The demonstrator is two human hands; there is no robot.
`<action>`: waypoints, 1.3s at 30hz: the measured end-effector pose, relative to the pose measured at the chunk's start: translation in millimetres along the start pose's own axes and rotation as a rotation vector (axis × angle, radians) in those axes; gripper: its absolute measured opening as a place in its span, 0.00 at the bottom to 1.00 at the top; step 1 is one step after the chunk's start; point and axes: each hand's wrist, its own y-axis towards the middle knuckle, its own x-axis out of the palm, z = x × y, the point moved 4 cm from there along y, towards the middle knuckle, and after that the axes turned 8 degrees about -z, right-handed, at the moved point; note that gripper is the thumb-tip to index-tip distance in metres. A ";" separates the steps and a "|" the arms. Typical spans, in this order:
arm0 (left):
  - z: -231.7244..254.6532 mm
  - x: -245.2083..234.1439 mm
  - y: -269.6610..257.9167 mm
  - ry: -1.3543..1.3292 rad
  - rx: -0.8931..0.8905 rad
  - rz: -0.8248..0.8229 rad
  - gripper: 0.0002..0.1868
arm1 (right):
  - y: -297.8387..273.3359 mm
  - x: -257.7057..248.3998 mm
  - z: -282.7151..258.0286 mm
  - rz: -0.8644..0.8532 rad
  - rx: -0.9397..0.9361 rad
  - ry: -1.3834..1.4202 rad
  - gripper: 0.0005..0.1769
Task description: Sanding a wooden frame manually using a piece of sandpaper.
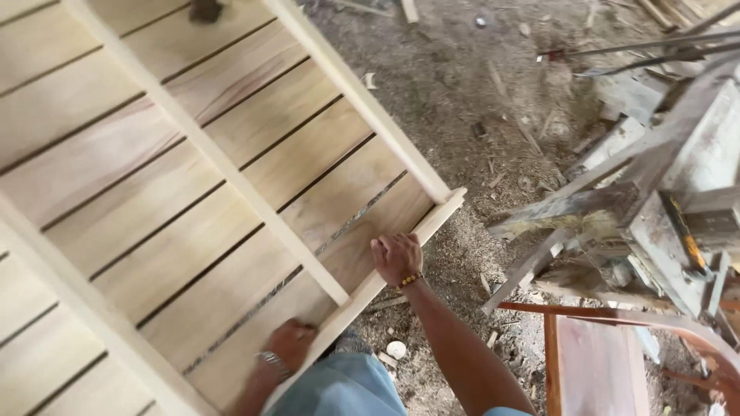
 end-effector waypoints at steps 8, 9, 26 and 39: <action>11.3 -5.3 -17.3 -0.117 0.022 0.120 0.17 | 2.2 -7.8 -8.3 0.050 0.044 0.051 0.19; 34.2 0.4 2.9 -0.145 0.041 0.113 0.17 | 2.8 -11.7 -7.8 0.049 0.039 0.048 0.19; 58.2 -2.5 16.7 -0.049 0.101 0.085 0.20 | -3.1 -15.6 -11.0 0.045 0.008 0.043 0.18; 57.4 9.5 38.1 -0.023 0.041 0.095 0.19 | -0.3 -7.2 -3.8 0.057 0.018 0.043 0.18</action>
